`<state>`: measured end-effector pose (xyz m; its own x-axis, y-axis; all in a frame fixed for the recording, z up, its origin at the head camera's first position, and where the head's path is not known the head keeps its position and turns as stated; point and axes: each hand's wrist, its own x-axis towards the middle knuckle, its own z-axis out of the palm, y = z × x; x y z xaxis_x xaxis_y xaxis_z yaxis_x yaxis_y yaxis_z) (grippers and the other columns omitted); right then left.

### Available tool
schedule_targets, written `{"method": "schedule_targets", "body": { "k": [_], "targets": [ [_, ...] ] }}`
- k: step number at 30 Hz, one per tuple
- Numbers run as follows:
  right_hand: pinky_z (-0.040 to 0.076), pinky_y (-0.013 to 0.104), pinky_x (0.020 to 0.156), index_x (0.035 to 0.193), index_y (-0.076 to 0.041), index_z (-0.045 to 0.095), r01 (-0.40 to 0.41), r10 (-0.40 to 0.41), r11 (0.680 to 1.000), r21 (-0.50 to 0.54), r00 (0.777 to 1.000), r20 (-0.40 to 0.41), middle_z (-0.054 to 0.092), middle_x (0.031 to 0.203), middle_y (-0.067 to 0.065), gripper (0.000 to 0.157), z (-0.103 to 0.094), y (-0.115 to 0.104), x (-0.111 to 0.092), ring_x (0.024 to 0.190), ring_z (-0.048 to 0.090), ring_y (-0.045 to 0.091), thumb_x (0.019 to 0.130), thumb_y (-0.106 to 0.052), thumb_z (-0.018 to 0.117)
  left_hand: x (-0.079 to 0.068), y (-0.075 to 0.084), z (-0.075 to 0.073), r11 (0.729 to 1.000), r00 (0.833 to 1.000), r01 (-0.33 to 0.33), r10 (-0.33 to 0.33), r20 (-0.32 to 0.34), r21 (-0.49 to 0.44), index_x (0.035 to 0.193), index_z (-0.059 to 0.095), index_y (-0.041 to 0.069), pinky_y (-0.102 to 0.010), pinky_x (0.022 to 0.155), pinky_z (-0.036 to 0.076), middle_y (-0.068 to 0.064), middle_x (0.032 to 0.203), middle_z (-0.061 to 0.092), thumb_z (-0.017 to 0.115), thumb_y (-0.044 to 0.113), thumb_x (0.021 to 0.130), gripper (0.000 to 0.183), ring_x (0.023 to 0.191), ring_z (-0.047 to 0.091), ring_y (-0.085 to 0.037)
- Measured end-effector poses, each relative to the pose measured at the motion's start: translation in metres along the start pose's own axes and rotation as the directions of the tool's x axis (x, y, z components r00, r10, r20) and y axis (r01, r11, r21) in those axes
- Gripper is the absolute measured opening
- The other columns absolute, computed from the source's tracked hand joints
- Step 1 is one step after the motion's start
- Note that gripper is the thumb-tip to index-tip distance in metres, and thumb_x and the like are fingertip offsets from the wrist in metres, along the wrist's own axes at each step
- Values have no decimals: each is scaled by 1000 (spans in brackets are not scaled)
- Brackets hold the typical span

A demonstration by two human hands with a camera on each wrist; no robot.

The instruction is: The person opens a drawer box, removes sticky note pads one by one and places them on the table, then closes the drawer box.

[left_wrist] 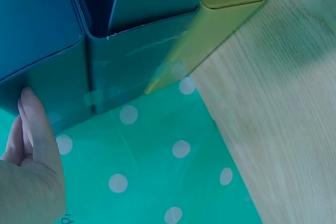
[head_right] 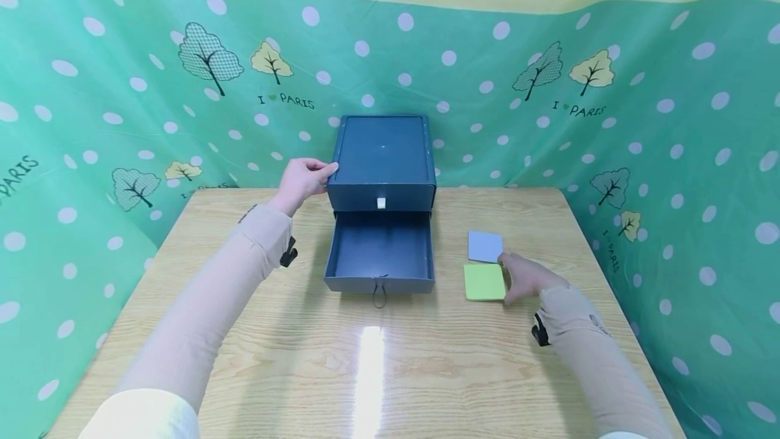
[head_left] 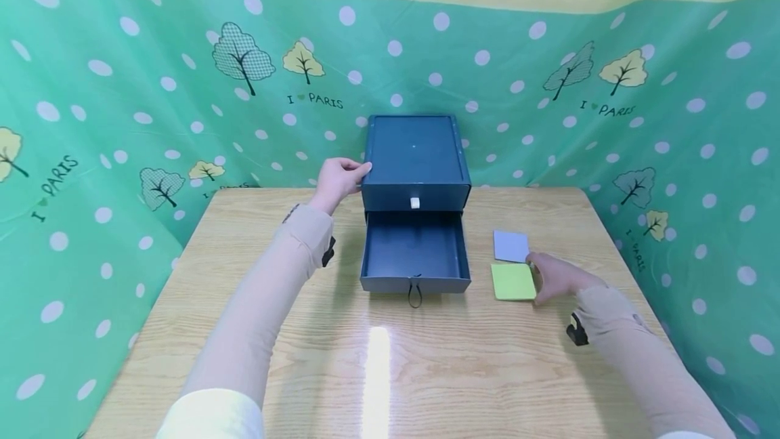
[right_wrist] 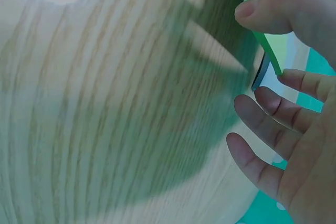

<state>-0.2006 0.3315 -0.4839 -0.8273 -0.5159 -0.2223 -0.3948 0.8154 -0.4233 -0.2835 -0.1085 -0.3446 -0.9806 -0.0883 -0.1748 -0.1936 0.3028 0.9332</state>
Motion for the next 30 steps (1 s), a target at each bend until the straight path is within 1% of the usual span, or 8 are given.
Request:
{"method": "schedule_targets", "body": {
  "k": [7, 11, 17, 20, 23, 26, 30],
  "targets": [
    [51, 44, 81, 116, 12, 46, -29, 29, 999, -24, 999, 19, 59, 100, 17, 80, 2, 4, -3, 91, 57, 29, 52, -16, 86, 1, -2, -1, 1000, 1000, 2, -2, 3, -9, 112, 65, 0, -39, 91, 54, -13, 115, 60, 66, 27, 90, 35, 99, 61, -23],
    [52, 44, 82, 116, 11, 47, -34, 34, 999, -30, 999, 24, 59, 99, 17, 80, 2, 2, -5, 90, 57, 29, 51, -16, 87, 1, -2, -1, 1000, 1000, -4, 4, 3, -4, 113, 65, 1, -38, 90, 55, -14, 115, 61, 66, 27, 90, 35, 100, 62, -23],
    [51, 43, 83, 114, 9, 48, -53, 54, 998, -42, 998, 26, 58, 97, 15, 78, 4, 3, -6, 88, 56, 25, 50, -14, 85, 1, -2, -1, 1000, 1000, -6, 6, 5, -8, 114, 65, 0, -37, 90, 56, -15, 117, 61, 66, 27, 90, 36, 101, 63, -24],
    [50, 45, 87, 116, 9, 47, -82, 84, 996, -46, 996, 40, 58, 101, 16, 78, 5, 3, -7, 92, 56, 26, 52, -15, 84, 1, -2, -1, 1000, 1000, -7, 7, 5, -14, 114, 65, 0, -36, 88, 56, -15, 117, 61, 66, 27, 89, 36, 101, 63, -24],
    [50, 44, 84, 118, 10, 46, -97, 99, 995, -37, 994, 52, 57, 101, 17, 79, 6, 3, -8, 91, 54, 27, 53, -16, 84, 1, -2, -1, 1000, 1000, -4, 4, 8, -14, 114, 65, 0, -35, 87, 57, -15, 118, 61, 66, 27, 90, 36, 102, 64, -24],
    [50, 41, 81, 117, 9, 46, -103, 105, 994, -40, 993, 50, 56, 99, 16, 78, 7, 2, -9, 87, 53, 24, 52, -15, 83, 1, -2, -1, 1000, 1000, 1, -1, 10, -9, 114, 65, 1, -34, 87, 57, -14, 118, 61, 66, 27, 90, 36, 102, 63, -24],
    [50, 42, 84, 118, 9, 47, -112, 115, 992, -59, 992, 44, 56, 101, 16, 79, 8, 1, -9, 88, 53, 24, 52, -14, 83, -1, -1, -1, 1000, 1000, 2, -2, 8, -1, 114, 65, 1, -35, 87, 57, -14, 119, 61, 66, 28, 90, 36, 103, 63, -24]
  ]
}}
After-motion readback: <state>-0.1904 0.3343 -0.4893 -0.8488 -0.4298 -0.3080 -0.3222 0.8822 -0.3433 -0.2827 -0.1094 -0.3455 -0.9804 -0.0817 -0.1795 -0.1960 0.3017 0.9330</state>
